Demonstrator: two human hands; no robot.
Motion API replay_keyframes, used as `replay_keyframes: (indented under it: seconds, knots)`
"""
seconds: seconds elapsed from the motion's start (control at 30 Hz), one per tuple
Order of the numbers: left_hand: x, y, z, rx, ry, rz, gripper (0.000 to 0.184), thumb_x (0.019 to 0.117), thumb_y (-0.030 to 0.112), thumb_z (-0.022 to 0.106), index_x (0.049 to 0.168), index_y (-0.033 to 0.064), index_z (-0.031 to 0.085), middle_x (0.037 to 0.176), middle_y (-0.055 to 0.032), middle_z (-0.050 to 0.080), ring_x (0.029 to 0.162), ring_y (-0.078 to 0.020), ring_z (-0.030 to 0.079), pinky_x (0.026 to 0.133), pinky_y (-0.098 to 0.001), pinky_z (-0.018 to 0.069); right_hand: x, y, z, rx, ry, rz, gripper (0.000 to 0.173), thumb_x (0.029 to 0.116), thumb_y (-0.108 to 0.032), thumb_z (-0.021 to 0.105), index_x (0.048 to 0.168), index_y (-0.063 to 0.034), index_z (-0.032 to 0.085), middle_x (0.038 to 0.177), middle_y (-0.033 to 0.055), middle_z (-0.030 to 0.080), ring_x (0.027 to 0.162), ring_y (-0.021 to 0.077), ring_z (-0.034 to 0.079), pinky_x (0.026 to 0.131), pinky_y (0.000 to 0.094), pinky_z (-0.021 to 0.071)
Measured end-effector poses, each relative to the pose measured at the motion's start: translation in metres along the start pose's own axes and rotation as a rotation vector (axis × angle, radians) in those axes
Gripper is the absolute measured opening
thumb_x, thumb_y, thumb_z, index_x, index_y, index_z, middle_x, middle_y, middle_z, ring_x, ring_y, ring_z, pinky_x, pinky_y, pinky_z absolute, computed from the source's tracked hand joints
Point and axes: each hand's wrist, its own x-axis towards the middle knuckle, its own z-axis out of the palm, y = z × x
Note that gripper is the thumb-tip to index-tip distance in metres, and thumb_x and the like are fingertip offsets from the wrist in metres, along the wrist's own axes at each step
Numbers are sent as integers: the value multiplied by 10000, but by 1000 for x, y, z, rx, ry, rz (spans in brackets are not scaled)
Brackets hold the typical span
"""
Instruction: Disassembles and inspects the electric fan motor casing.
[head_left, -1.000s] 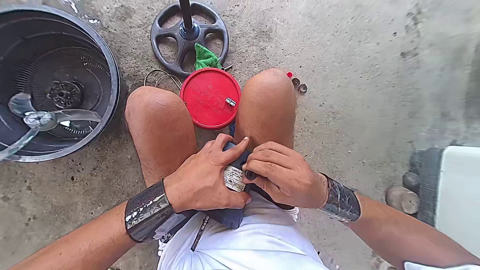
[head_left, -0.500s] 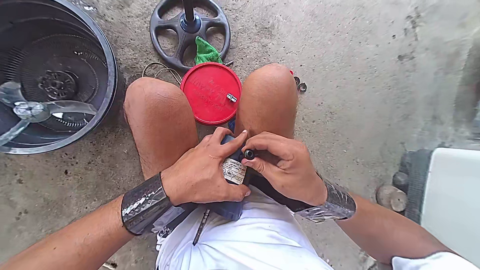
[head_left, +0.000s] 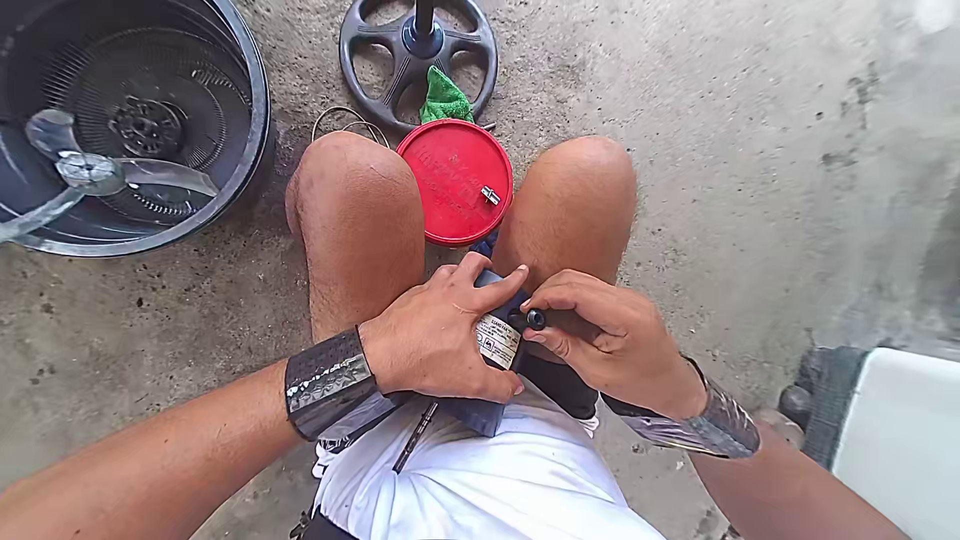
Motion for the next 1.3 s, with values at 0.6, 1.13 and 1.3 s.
replay_keyframes:
  seconds: [0.6, 1.13, 1.3]
  knots:
    - [4, -1, -3, -24, -6, -13, 1101, 694, 716, 738, 1619, 361, 260, 1487, -80, 429, 1262, -288, 500, 890, -520, 517, 29, -14, 13, -345, 7, -256, 123, 981, -86, 626, 864, -53, 638, 649, 52, 548, 585, 140, 535, 532, 261, 443]
    - [1, 0, -2, -21, 21, 49, 1027, 739, 730, 649, 1618, 356, 271, 1492, -89, 447, 1279, -309, 496, 862, -528, 519, 46, -40, 3, -651, -294, -601, 192, 1024, -82, 460, 928, -75, 626, 596, 52, 416, 467, 220, 413, 415, 348, 293]
    - [0, -2, -5, -36, 46, 56, 942, 690, 729, 739, 1509, 365, 452, 1441, -58, 471, 1244, -237, 521, 896, -466, 524, 60, -23, -10, -251, -261, -246, 84, 942, -70, 617, 868, -82, 654, 682, 3, 609, 600, 78, 567, 515, 233, 451]
